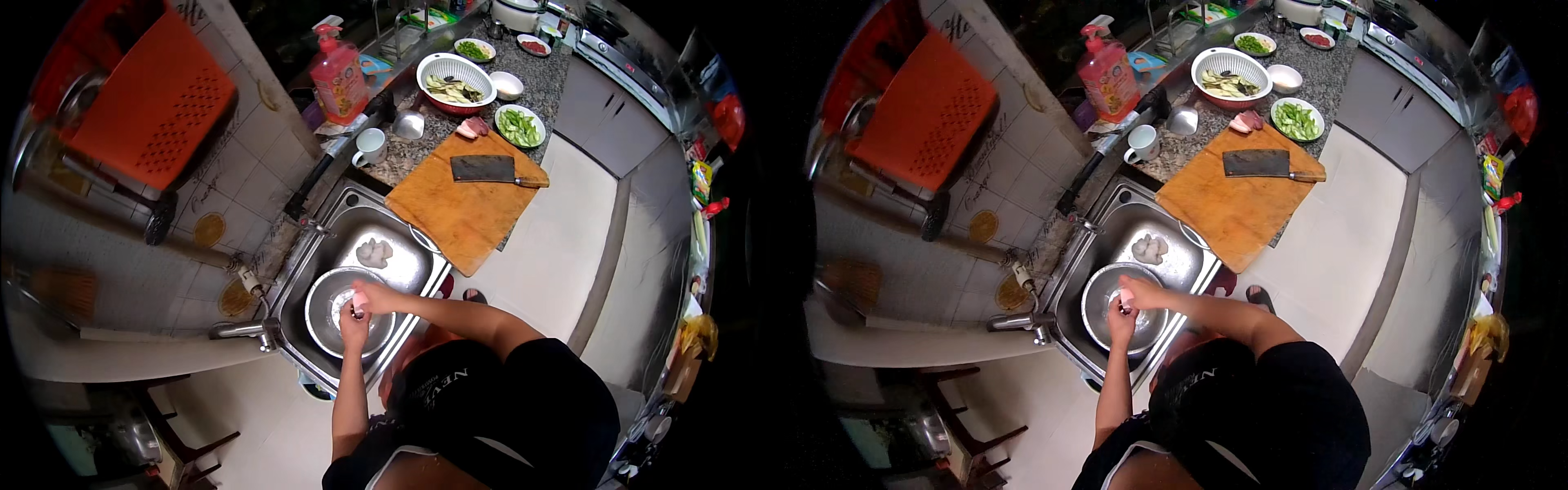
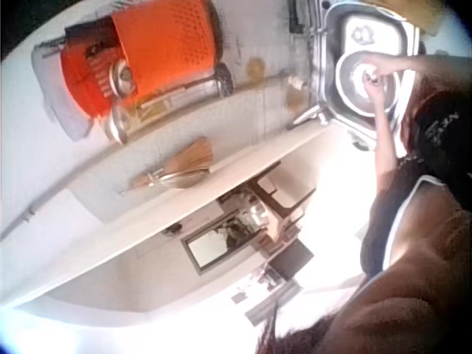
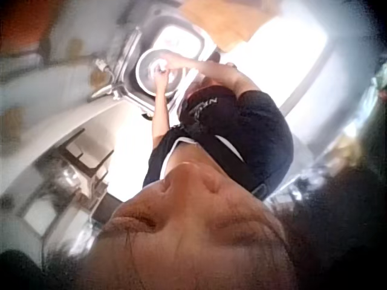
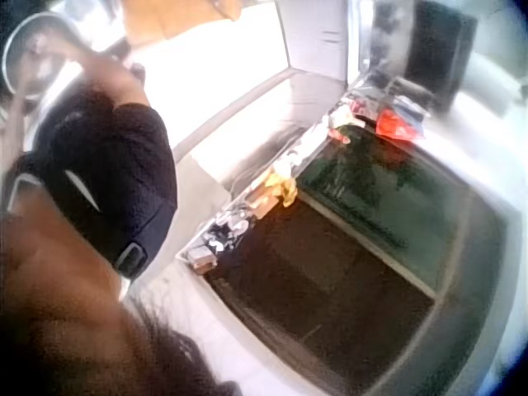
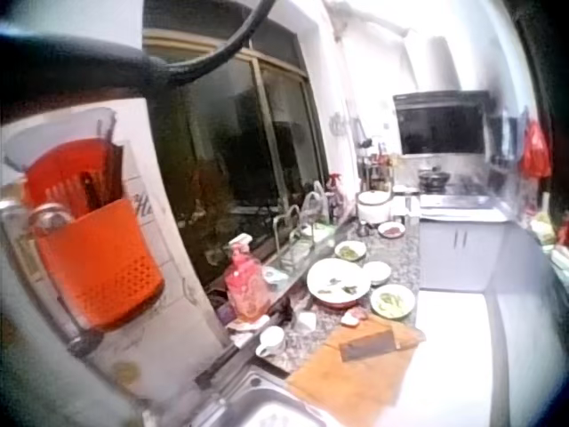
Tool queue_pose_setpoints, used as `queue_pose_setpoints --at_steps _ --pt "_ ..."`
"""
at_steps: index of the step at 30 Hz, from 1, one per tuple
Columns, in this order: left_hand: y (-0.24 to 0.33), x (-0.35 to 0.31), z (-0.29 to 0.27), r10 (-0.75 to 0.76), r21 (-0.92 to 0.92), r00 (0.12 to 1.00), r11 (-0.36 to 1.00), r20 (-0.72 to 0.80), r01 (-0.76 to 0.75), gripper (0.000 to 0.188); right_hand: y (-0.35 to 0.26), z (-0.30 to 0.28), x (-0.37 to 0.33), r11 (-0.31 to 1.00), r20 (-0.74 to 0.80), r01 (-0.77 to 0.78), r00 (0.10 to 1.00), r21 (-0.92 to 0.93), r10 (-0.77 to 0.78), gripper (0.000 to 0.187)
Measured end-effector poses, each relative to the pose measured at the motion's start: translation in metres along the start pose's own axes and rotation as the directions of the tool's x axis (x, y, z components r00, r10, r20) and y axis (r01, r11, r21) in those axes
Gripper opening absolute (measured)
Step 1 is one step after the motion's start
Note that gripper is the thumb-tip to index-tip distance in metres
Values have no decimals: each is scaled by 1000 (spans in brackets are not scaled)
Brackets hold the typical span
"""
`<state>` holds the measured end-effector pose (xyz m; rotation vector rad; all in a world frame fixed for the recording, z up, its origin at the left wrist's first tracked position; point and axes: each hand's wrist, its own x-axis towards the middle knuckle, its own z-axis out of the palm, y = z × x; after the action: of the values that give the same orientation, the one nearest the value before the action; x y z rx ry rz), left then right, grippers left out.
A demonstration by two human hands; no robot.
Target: The person slices meat on a wooden cutting board with a large knife, then transfers the sliced pieces to a bowl in the sink for washing before continuing to slice more meat.
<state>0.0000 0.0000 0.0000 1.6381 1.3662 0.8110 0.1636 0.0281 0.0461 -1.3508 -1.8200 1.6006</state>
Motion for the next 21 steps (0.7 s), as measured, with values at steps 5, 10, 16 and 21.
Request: queue_pose_setpoints --at_steps 5,10,16,21 --pt "23 15 36 -187 -159 977 966 100 201 23 32 -53 -38 928 -321 209 895 -308 -308 77" --pt "86 47 82 -264 -344 964 901 44 263 25 75 -215 -148 890 -527 4 805 -456 -273 49" --pt "157 90 176 -272 -400 911 832 309 384 29 152 -330 -261 647 -744 -519 658 -559 -116 56" --pt "188 95 242 -356 -426 863 760 358 491 22 195 -355 -279 699 -591 -410 807 -585 -21 54"
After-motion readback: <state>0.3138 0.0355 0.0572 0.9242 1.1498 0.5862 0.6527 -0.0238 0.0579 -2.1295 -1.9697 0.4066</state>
